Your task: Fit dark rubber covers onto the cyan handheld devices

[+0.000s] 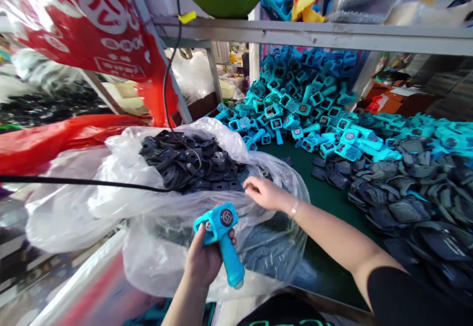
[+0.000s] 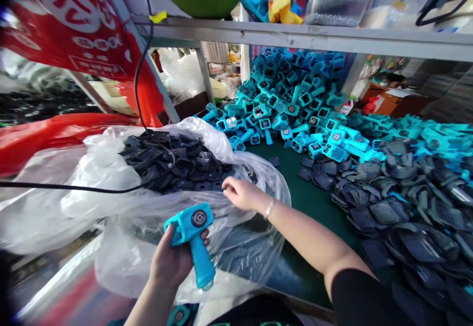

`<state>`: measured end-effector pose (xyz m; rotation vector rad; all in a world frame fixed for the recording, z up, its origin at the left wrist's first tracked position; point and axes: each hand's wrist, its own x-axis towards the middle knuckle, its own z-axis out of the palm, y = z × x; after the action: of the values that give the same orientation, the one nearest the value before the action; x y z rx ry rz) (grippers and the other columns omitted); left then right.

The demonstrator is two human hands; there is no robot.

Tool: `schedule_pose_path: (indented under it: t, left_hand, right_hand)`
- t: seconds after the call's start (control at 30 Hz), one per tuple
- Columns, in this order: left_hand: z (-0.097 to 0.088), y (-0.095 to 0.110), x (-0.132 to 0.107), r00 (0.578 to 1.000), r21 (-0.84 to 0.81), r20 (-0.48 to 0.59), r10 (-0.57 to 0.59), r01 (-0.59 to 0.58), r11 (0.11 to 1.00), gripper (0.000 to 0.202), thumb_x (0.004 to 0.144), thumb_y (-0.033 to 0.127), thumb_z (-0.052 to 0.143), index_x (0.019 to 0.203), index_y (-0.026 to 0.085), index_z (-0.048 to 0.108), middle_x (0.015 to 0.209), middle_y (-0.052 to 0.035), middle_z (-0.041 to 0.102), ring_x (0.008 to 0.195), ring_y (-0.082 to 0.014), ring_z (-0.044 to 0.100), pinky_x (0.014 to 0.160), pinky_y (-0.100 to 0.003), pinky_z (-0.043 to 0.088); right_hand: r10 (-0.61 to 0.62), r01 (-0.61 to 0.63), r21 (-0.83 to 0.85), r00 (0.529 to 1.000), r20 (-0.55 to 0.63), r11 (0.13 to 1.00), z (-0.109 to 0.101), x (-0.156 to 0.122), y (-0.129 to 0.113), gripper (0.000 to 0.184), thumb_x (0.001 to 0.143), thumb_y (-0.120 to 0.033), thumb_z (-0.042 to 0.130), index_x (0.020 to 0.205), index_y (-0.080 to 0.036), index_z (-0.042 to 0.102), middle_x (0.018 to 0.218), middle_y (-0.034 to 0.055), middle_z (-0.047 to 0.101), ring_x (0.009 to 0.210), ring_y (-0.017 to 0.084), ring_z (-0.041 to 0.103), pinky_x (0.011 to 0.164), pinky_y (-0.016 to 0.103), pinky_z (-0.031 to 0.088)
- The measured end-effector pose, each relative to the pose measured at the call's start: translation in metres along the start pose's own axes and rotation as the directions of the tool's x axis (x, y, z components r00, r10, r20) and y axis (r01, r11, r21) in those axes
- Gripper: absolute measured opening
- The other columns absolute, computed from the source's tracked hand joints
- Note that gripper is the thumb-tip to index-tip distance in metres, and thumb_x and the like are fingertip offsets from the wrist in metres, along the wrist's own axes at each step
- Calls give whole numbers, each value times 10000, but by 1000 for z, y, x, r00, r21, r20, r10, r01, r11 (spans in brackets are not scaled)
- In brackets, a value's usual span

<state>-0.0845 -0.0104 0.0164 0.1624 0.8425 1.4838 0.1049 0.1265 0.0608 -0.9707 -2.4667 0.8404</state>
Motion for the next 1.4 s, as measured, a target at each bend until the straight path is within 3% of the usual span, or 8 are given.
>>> schedule_pose_path:
  t: [0.1,0.27,0.53,0.67,0.9,1.0,1.13,1.4]
  left_hand:
    - [-7,3,-19,997,1,46,-57,57,998,467,780,546,825,1029,152,796,952,-144,784,763,-273,724,764,-449,634]
    - [-11,7,-25,981,-10,81,-179,180,984,541,858,606,713,1018,101,821,981,-186,785,806,-298,715,724,-429,612]
    - [-2,4,4,944,-69,249,-217,240,968,695,792,598,729,1311,135,720,1066,-162,762,663,-190,609,594,-334,539]
    - [30,-17,14,801,-55,431,-417,484,873,721,771,653,714,1222,91,740,1042,-180,753,563,-120,508,452,-221,375]
    - [60,-48,15,551,41,593,-587,707,706,427,754,519,775,857,105,749,708,-70,664,554,-112,518,445,-177,340]
    - [64,-56,11,555,66,567,-609,706,705,490,774,574,753,891,98,752,702,-72,661,536,-105,501,439,-176,326]
    - [66,-65,7,623,74,475,-621,675,734,582,808,674,695,983,122,753,808,-94,710,547,-119,500,465,-211,363]
    - [68,-70,3,618,185,446,-648,645,742,610,878,699,580,769,120,738,603,-76,639,493,-162,562,472,-240,364]
  right_hand:
    - [0,-6,-150,999,-36,989,8,73,14,249,985,-7,481,1074,-105,692,1334,174,694,1285,255,616,1146,454,452]
    - [12,-29,-194,996,-89,981,16,105,25,168,945,-28,556,897,-98,701,1045,157,745,1264,276,590,1179,495,395]
    - [157,-114,200,965,-209,973,3,-40,26,312,1029,-220,324,1310,-190,457,1025,65,676,839,171,691,721,282,570]
    - [106,-23,338,967,-230,941,-7,-106,-5,314,1017,-339,502,1304,-236,433,970,27,628,783,157,642,682,272,559]
    - [-181,140,-140,921,-346,980,-30,-151,-38,618,996,-170,574,1574,-228,362,1322,147,612,1232,267,598,1079,471,540]
    - [-114,78,-117,932,-343,990,-32,-163,-34,718,1025,-156,526,1674,-238,229,1548,174,482,1448,272,503,1181,473,510]
    - [-41,43,-5,910,-413,999,-26,-175,-31,721,961,-232,708,1607,-265,390,1528,133,545,1401,257,583,1168,410,549]
    - [-184,115,-169,860,-477,979,-20,-184,-36,689,908,-146,700,1545,-195,442,1412,152,625,1314,256,629,1092,396,601]
